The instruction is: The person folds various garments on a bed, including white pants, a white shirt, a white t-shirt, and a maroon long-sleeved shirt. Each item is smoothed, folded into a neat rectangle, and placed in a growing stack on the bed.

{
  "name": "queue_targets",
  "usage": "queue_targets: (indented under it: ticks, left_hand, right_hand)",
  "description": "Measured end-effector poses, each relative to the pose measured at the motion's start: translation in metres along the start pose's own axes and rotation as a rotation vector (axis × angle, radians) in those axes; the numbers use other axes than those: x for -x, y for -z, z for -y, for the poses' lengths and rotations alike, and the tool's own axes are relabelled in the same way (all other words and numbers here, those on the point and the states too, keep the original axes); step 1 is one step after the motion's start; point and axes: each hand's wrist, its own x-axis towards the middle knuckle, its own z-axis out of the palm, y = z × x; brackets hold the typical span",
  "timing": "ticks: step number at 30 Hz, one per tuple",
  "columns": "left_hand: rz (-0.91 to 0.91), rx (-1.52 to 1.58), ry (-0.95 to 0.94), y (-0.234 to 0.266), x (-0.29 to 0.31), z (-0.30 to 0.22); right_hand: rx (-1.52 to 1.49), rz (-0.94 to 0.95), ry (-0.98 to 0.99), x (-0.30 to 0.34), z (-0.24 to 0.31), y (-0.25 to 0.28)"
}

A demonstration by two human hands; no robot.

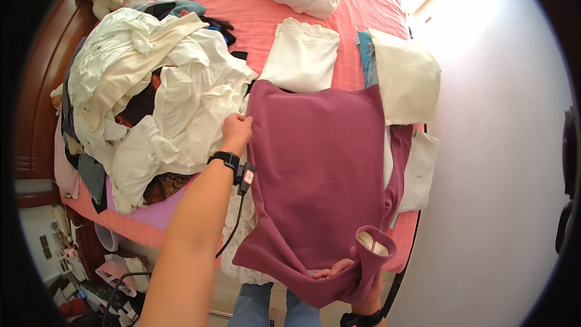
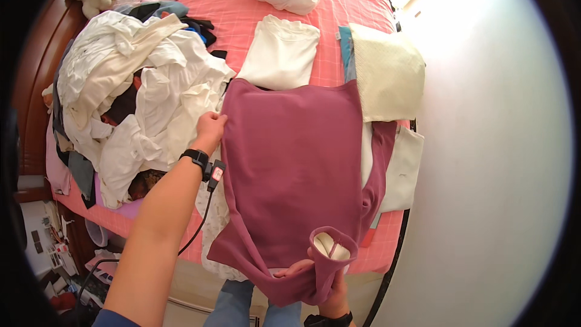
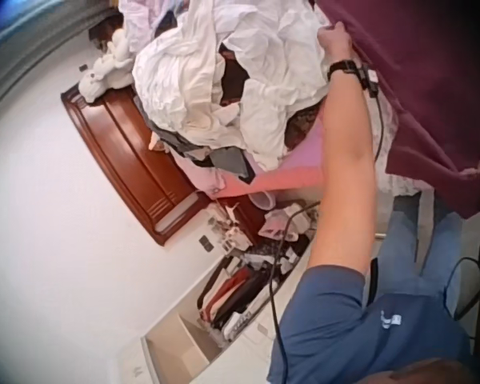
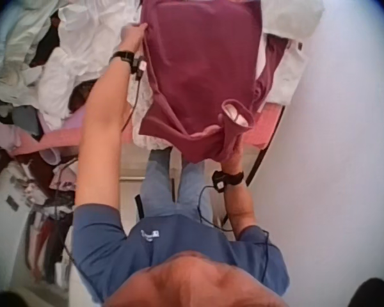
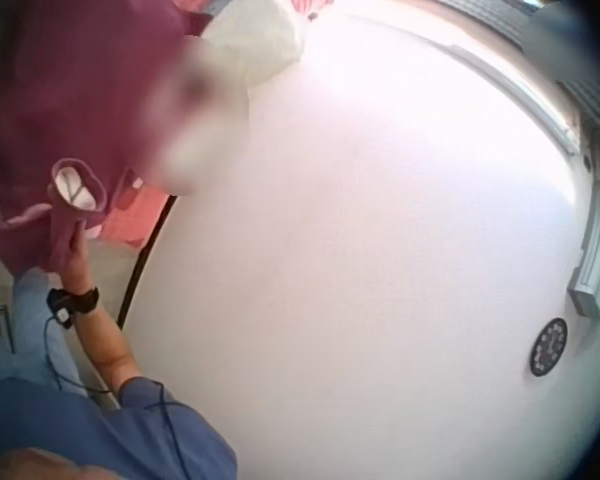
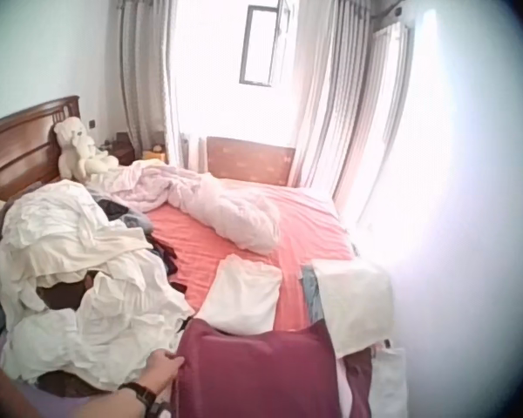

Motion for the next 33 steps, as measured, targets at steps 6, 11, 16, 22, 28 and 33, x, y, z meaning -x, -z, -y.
queue_targets:
  ticks: [6,11,16,22,28,33]
  left_hand:
    - [-0.273,-0.149,-0.425,-0.034,0.040,-0.064]
    - [0.104,-0.278,-0.675,-0.065,0.043,-0.054]
    - [0.099,-0.430,-0.641,-0.077,0.034,-0.068]
    - [-0.031,-0.290,-0.805,-0.056,0.052,-0.052]
    - [0.249,-0.103,-1.057,0.011,0.257,0.046]
    - [0.222,-0.497,-0.857,0.028,0.373,0.154]
  right_hand:
    - [-0.061,-0.024,0.281,0.011,0.027,0.061]
    - [-0.100,-0.266,0.545,-0.005,0.027,0.135]
    - [-0.375,-0.496,0.150,-0.022,0.012,0.122]
    - [-0.241,-0.719,0.058,-0.035,-0.015,0.161]
    - [-0.099,-0.722,0.232,-0.035,-0.001,0.165]
    - [-0.185,-0.280,0.341,-0.043,0.057,0.106]
